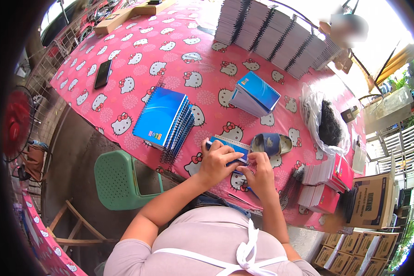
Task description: The person applies adhesive tape to the spine of small blue booklets, smoothing the tape by hand and using a small tool to trim or press it, then places the booklets into stacks on the table.
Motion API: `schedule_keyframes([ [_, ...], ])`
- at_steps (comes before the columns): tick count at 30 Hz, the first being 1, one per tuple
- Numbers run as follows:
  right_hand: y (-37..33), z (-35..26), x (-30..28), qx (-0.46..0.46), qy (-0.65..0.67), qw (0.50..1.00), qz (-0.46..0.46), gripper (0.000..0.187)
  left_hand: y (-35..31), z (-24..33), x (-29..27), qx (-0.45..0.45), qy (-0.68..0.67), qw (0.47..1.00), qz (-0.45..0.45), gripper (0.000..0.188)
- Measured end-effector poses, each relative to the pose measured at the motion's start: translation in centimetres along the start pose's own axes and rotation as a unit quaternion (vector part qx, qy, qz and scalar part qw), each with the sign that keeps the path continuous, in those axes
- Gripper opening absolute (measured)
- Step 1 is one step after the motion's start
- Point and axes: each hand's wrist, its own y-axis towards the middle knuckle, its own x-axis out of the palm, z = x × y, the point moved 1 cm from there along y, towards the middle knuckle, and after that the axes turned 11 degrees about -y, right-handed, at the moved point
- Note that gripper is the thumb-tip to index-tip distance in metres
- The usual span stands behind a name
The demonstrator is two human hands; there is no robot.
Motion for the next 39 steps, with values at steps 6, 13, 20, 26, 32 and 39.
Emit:
schedule_keyframes([
  [6,-0.6,0.8,1.0,0.03,-0.022,0.998,-0.049,0.017,-0.2,-0.3,0.1,0.005,-0.013,1.0,0.0,0.024],
  [13,2.8,12.5,-2.9,0.047,-0.159,0.984,-0.072,0.041,0.2,-0.3,-0.8,0.035,-0.025,0.998,-0.048,0.033],
  [20,0.3,18.7,1.6,0.081,-0.145,0.986,-0.021,0.054,1.3,-0.4,-0.1,0.026,-0.038,0.997,-0.056,0.03],
  [26,0.1,9.5,-1.9,0.133,0.345,0.922,-0.111,0.019,0.9,-0.8,-0.5,0.015,-0.04,0.997,-0.061,0.024],
  [32,-0.6,11.1,-1.5,0.083,0.293,0.935,-0.18,0.031,1.6,-0.7,-0.9,-0.004,-0.068,0.993,-0.096,0.039],
  [39,1.8,8.1,-1.7,0.078,0.203,0.957,-0.19,0.029,2.6,-0.6,-1.3,-0.003,-0.084,0.99,-0.11,0.068],
])
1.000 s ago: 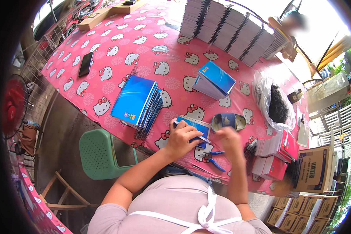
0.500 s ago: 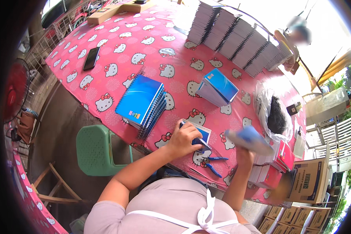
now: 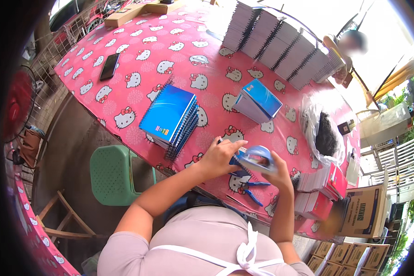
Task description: The person applies adhesive tape to the spine of small blue booklets, smoothing the tape by hand and using a small tool to trim or press it, then places the booklets into stacks on the table.
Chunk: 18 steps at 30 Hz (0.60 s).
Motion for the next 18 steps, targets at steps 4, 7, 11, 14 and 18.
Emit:
schedule_keyframes([
  [4,0.5,0.0,-0.4,-0.189,-0.071,0.978,0.053,0.028,-0.9,-2.2,-0.5,0.044,-0.04,0.998,0.032,0.056],
  [7,1.3,0.8,1.4,-0.027,-0.18,0.981,0.065,0.025,-0.7,-2.0,-1.7,0.021,-0.073,0.994,0.076,0.046],
  [11,2.5,-1.8,1.7,-0.038,-0.067,0.996,0.046,0.023,-2.0,-4.0,-2.1,-0.162,-0.446,0.874,0.101,0.033],
  [14,3.8,-1.1,2.2,0.0,-0.128,0.991,0.036,0.022,-2.4,-4.7,-2.0,-0.206,-0.45,0.861,0.119,0.033],
  [18,3.5,-1.9,2.1,-0.016,-0.099,0.993,0.055,0.026,-2.6,-5.1,-2.0,-0.223,-0.455,0.853,0.125,0.03],
])
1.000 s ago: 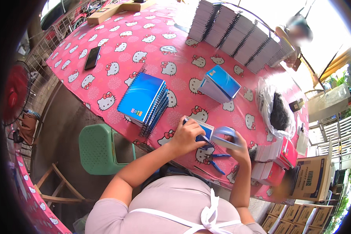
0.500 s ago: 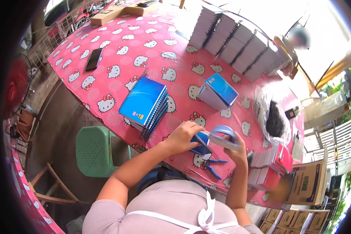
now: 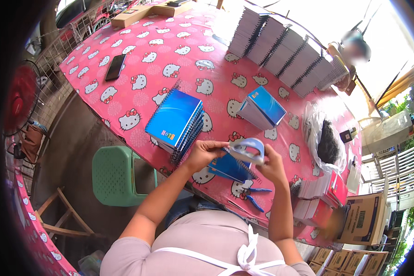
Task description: The person applies adhesive tape to the spine of small blue booklets, smoothing the tape by hand and using a small tool to trim or press it, then places the booklets into stacks on the table.
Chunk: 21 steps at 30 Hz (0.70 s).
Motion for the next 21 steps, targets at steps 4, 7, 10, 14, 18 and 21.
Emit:
schedule_keyframes([
  [4,0.1,3.9,-1.8,0.111,-0.217,0.963,0.114,0.039,0.0,-0.7,-0.5,0.056,-0.03,0.998,-0.024,0.023],
  [7,-2.3,9.3,-1.3,0.085,-0.23,0.957,0.154,0.054,0.2,0.1,1.2,-0.011,-0.075,0.997,-0.021,0.019],
  [10,-5.2,3.9,-0.9,-0.002,-0.299,0.932,0.204,0.061,0.0,0.7,1.6,0.047,-0.013,0.999,-0.007,0.016],
  [14,-12.4,2.4,0.6,-0.017,-0.206,0.978,-0.012,0.061,-2.0,4.6,5.2,0.27,0.126,0.954,-0.039,0.018],
  [18,-13.7,1.1,1.4,0.033,-0.212,0.977,-0.006,0.05,-3.4,6.1,6.9,0.372,0.21,0.904,-0.018,0.023],
  [21,-11.2,-6.2,-2.0,0.009,-0.015,0.999,0.049,0.047,-4.1,6.3,7.4,0.427,0.26,0.866,-0.004,0.023],
])
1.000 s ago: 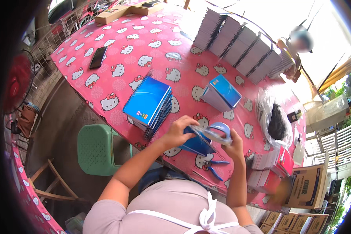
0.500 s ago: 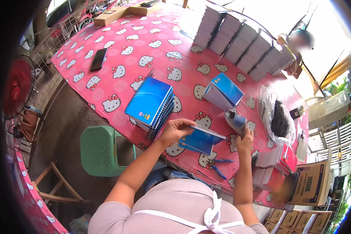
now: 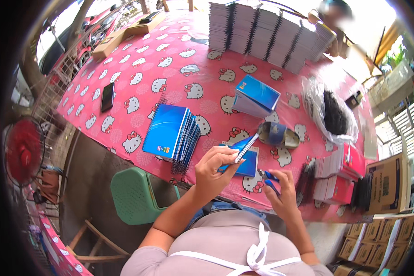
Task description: The person applies adhesive tape to the spine of small blue booklets, smoothing the tape by hand and using a small tool to trim or press it, then places the booklets into stacks on the table.
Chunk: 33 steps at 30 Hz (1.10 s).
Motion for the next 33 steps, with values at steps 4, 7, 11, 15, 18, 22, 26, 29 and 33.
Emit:
schedule_keyframes([
  [4,1.8,-4.7,-0.9,-0.093,-0.086,0.99,0.063,0.044,0.3,1.1,0.3,0.03,0.027,0.999,-0.017,0.023],
  [7,2.3,-4.2,-0.4,-0.061,-0.004,0.998,0.004,0.037,0.4,1.4,0.5,0.025,0.027,0.999,-0.02,0.022],
  [11,2.5,-1.7,0.1,0.184,0.572,0.738,-0.308,0.038,0.5,2.0,0.1,0.078,0.05,0.995,-0.037,0.021],
  [15,1.4,-0.6,1.0,0.128,0.386,0.895,-0.183,0.041,2.2,3.9,-1.5,0.084,0.074,0.989,-0.093,0.021],
  [18,-0.3,4.5,2.7,0.074,-0.049,0.995,-0.037,0.044,5.1,7.3,-6.0,0.138,0.171,0.975,-0.016,0.015],
  [22,-2.4,7.9,3.6,0.034,-0.295,0.954,0.033,0.049,10.4,11.0,-11.2,0.092,0.351,0.928,-0.088,0.014],
  [26,2.1,8.3,4.9,0.072,-0.186,0.979,0.043,0.055,14.8,4.8,-12.0,-0.066,0.414,0.835,-0.356,0.027],
  [29,5.2,6.7,7.7,0.123,-0.211,0.969,0.032,0.056,11.4,-3.5,-13.7,-0.023,0.491,0.781,-0.385,0.041],
  [33,6.0,6.7,10.7,0.16,-0.236,0.957,0.059,0.052,11.1,-3.1,-13.8,-0.06,0.46,0.819,-0.337,0.054],
])
